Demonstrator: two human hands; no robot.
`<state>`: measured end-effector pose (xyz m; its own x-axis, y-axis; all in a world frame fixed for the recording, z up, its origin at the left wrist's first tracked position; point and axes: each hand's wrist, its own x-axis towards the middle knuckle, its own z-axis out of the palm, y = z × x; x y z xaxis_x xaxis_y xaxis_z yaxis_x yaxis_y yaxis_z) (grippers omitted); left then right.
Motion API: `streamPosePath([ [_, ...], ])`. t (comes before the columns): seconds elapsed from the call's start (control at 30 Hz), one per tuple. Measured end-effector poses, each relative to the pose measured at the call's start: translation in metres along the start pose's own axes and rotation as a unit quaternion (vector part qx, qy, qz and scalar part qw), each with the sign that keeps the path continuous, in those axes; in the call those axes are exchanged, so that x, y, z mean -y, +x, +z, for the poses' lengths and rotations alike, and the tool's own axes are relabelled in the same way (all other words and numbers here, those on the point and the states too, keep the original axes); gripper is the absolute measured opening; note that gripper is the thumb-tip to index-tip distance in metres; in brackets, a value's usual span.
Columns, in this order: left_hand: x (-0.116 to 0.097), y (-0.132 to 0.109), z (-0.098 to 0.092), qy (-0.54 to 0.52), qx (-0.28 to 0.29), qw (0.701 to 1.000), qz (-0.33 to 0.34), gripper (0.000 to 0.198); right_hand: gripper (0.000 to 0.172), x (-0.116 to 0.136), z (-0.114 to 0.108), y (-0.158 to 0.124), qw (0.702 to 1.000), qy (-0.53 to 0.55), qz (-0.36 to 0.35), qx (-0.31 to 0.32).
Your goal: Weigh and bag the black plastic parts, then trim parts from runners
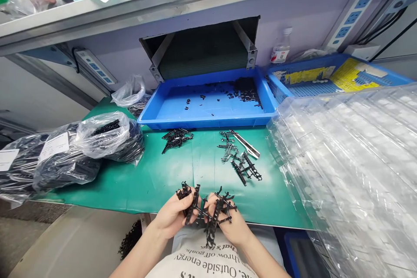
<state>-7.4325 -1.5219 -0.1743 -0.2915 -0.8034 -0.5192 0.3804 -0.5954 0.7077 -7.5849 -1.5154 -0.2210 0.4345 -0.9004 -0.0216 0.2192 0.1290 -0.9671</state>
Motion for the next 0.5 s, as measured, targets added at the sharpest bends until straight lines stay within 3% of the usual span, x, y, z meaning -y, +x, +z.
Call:
streamPosePath([
  [0.1, 0.003, 0.001, 0.004, -0.021, 0.014, 0.999, -0.03, 0.048, 0.039, -0.001, 0.006, 0.001, 0.996, 0.078, 0.042, 0.021],
  [0.2, 0.0, 0.004, 0.006, -0.039, -0.052, 0.998, 0.022, 0.04, 0.038, -0.002, 0.005, 0.003, 0.986, 0.155, 0.054, -0.031],
  [0.3, -0.001, 0.007, 0.003, -0.076, -0.107, 0.99, 0.053, 0.036, 0.031, 0.0, -0.002, 0.006, 0.98, 0.186, 0.011, -0.073],
  [0.5, 0.01, 0.01, 0.002, -0.123, -0.063, 0.99, 0.031, 0.051, 0.026, 0.0, -0.005, 0.008, 0.976, 0.194, -0.01, -0.096],
])
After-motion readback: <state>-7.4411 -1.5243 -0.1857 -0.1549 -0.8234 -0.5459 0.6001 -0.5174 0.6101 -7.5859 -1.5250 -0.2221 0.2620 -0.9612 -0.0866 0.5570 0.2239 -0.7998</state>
